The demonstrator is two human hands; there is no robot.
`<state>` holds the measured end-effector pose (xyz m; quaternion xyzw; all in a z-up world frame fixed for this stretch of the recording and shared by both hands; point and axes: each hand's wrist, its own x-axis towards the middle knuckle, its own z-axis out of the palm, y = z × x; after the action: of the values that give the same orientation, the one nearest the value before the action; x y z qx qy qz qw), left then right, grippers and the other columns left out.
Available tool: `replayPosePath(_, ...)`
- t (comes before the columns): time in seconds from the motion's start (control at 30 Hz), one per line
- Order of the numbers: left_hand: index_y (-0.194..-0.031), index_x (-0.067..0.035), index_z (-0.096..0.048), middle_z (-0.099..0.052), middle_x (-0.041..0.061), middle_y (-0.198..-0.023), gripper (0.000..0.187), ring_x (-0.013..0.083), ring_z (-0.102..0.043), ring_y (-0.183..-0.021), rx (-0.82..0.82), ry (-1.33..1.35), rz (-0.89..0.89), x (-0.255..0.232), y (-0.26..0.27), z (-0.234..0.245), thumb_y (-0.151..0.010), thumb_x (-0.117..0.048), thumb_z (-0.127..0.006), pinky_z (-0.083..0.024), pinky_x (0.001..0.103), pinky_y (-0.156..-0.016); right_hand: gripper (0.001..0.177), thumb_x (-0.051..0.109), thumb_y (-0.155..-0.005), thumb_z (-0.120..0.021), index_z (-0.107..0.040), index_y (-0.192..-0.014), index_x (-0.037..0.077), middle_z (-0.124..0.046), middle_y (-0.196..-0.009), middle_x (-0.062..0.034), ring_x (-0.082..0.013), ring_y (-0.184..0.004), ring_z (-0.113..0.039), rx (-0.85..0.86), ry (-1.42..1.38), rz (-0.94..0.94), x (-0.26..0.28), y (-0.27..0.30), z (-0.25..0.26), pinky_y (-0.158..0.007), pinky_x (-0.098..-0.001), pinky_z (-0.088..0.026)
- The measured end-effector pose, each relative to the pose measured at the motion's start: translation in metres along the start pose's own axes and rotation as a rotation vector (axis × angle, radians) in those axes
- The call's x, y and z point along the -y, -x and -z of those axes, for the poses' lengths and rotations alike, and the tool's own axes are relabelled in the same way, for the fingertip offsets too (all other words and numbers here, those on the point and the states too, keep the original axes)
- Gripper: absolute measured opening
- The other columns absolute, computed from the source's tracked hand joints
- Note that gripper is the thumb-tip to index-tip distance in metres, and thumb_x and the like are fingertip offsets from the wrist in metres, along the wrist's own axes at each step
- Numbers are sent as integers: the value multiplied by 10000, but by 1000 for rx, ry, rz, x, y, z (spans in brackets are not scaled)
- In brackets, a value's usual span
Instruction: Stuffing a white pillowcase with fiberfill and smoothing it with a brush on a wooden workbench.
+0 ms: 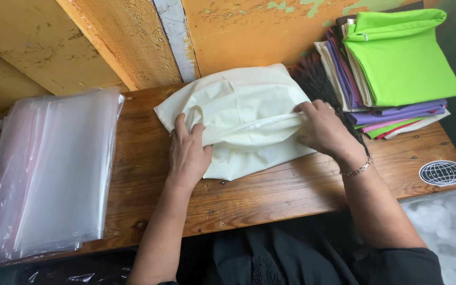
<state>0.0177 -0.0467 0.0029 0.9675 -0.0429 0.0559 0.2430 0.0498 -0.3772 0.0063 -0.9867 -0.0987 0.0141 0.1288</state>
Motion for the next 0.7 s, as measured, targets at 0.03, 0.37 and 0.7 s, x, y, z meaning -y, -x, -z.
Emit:
replayPosePath(0.03,-1211,-1,-649,-329,291,-1484,441,559,-520,-1244,6,-1,-4,4,1,-2,-797,-101,-760,-414,693,-1079,770,141,-646,-905,-605,-1354,113,-633,-1177,-213,-468,-1142,-635,1,-3,-6,-8,1,-3,-883,-572,-589)
replayPosePath(0.37,-1445,20,-513,-47,341,-1629,805,608,-26,-1492,-124,-114,-447,-86,36,5,-780,-244,-881,-181,765,-1158,724,336,-810,-808,-541,-1428,70,-519,-1352,-204,-417,-1188,-557,-60,-137,77,9,99,55,-948,-495,-491)
replayPosePath(0.7,-1273,48,-618,-248,344,-1584,504,566,-284,-1488,82,293,-1030,-198,61,-55,-852,-130,-831,-291,598,-1268,611,310,-794,-814,-682,-1329,46,-718,-1277,-117,-244,-1163,-672,-158,-49,-345,-110,264,118,-1052,-383,-478)
